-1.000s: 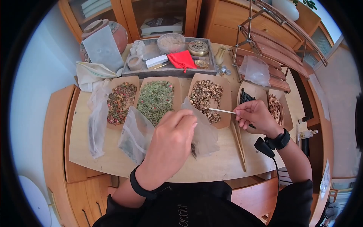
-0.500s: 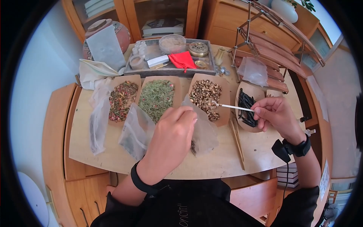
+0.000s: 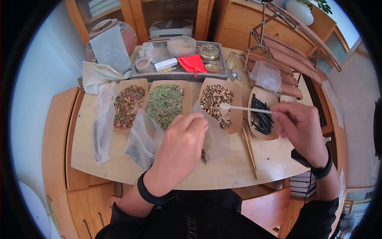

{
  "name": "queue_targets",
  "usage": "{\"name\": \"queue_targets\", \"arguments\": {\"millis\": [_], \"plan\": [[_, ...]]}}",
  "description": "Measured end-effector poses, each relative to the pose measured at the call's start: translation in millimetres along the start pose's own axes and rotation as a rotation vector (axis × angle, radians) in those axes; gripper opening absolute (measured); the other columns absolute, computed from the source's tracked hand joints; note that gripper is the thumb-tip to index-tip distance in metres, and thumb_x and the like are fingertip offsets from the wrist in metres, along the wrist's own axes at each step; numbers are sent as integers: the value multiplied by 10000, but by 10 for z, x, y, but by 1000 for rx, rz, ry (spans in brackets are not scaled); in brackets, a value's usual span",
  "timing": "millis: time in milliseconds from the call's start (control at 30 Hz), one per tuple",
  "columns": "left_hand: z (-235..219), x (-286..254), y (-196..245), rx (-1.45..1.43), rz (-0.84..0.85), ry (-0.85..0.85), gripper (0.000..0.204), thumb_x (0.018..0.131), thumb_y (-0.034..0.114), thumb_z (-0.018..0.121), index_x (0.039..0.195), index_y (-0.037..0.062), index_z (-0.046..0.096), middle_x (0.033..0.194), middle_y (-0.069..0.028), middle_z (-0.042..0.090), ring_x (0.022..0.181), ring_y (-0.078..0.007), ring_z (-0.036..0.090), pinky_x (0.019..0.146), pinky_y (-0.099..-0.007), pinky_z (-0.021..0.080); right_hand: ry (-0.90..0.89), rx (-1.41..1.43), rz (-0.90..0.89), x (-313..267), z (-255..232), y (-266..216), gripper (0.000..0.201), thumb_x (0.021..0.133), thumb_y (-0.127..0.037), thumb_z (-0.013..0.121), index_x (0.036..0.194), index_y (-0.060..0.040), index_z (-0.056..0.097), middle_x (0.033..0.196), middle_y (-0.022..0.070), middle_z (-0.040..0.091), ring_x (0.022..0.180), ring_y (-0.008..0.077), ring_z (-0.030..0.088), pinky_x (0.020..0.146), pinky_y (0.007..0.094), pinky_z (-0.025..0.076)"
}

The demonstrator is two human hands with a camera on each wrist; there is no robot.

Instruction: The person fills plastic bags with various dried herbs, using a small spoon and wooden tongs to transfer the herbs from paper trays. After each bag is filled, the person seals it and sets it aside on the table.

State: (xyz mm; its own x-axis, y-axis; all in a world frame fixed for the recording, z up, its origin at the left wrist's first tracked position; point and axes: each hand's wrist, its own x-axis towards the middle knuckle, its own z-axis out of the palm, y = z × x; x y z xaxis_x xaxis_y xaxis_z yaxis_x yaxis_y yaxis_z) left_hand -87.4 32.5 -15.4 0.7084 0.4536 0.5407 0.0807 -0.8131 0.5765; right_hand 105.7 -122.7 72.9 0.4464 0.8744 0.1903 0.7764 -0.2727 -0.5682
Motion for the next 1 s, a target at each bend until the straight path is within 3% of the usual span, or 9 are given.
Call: {"name": "queue_targets", "arguments": {"millis": [133,200,300,533,833,1000], "plan": [[-4,14,26,13,-6,-16,90,792,-10,662,877,-24,637,933,-159,661,824,-327,638,710,-375,510,-108,-36,94,180,221,564,82,862,11,587,885,57,651,664,91,626,533,121,623,498,257,488],[-3,11,34,16,-10,-18,89,793,-9,664,877,-22,639,934,-159,661,825,-326,639,712,-374,512,-184,82,278,238,341,611,96,875,7,572,880,66,649,674,76,626,541,113,619,493,248,496],[5,8,22,25,-14,-16,89,794,-8,666,879,-21,643,937,-159,661,825,-323,641,713,-371,514,-241,329,289,332,550,754,108,881,6,570,880,83,646,681,62,622,557,106,617,482,244,500],[-1,17,25,28,-20,-15,104,785,-16,671,886,-26,645,945,-153,660,822,-317,641,703,-367,514,-359,564,391,498,734,957,142,928,-47,576,960,77,637,752,66,639,581,97,618,507,219,527],[-11,14,24,30,-7,-14,112,782,-21,669,892,-23,644,943,-139,660,814,-309,630,695,-369,507,-289,771,480,457,674,1144,162,933,-77,591,998,64,634,776,69,646,586,90,611,518,196,523],[-7,12,13,27,3,-11,111,786,-20,665,895,-22,642,944,-140,660,813,-311,629,693,-369,505,-276,715,444,387,464,981,164,929,-90,601,998,53,639,774,53,645,565,72,596,497,184,505]]}}
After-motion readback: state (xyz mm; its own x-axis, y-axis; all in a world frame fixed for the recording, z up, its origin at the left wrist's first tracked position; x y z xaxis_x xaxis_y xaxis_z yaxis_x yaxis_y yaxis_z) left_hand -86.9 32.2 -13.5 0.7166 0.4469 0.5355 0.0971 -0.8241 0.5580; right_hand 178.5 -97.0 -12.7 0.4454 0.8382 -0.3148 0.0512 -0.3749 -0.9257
